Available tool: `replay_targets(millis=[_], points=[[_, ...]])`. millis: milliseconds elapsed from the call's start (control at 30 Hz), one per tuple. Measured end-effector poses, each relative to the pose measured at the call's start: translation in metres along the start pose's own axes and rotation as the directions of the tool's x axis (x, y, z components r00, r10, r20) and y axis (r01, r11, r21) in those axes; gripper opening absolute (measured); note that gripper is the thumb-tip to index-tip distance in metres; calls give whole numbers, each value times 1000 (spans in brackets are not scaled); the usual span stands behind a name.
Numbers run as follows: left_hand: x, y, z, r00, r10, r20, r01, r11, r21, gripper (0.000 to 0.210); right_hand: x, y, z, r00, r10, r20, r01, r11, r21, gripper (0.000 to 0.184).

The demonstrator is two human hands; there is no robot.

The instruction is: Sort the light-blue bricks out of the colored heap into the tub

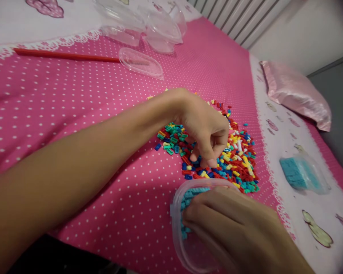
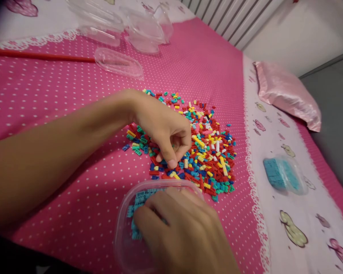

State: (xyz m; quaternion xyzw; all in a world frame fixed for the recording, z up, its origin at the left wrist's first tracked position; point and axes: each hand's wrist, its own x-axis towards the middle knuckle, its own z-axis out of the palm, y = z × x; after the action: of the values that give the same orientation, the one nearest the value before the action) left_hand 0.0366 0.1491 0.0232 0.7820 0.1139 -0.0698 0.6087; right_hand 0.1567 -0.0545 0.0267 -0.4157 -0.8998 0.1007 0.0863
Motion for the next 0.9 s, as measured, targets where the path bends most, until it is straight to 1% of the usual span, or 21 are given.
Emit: replay_targets(millis=[100, 267, 333, 400, 500, 600, 667, 700, 767, 833, 900], points=[[0, 0, 0, 998, 0, 65, -1, 1000, 14, 22, 1, -1, 4, 1000, 20, 12, -20, 1000, -4, 35], [-1, -1, 0, 999, -31, 28, 32, 999, -19, 23, 2, -1, 5, 998, 54, 16, -54, 998, -21, 29], [-1, -1, 0, 997, -26, 78, 26, 1000, 10, 20, 4, -1, 5, 998, 53, 27, -52, 999, -15, 26], [0, -2, -1, 988, 5, 153, -17, 997, 77, 15, 5, -1, 4, 999, 49, 18, -49, 999, -6, 25], [3, -3, -2, 976, 53, 210, -87, 985, 152, 18, 6, -1, 3, 999, 47, 6, -47, 999, 12, 27], [2, -3, -3, 975, 66, 210, -100, 983, 156, 19, 5, 1, -1, 999, 47, 11, -48, 999, 25, 31], [0, -2, -3, 982, 69, 177, -95, 985, 143, 19, 2, 2, -6, 998, 58, 3, -58, 998, 23, 28], [-2, -1, -3, 984, 82, 155, -103, 986, 129, 18, 0, 3, -9, 997, 69, -29, -69, 997, 17, 23], [-5, 3, -1, 985, 142, 103, -151, 985, 82, 16, -3, 4, -17, 979, 131, -155, -135, 991, -10, 11], [-7, 8, 2, 977, 208, 41, -209, 978, 16, 16, -5, 4, -23, 930, 220, -295, -243, 969, -44, 4], [-7, 13, 7, 969, 246, -2, -245, 968, -51, 17, -4, 6, -27, 871, 293, -395, -349, 934, -74, 6]])
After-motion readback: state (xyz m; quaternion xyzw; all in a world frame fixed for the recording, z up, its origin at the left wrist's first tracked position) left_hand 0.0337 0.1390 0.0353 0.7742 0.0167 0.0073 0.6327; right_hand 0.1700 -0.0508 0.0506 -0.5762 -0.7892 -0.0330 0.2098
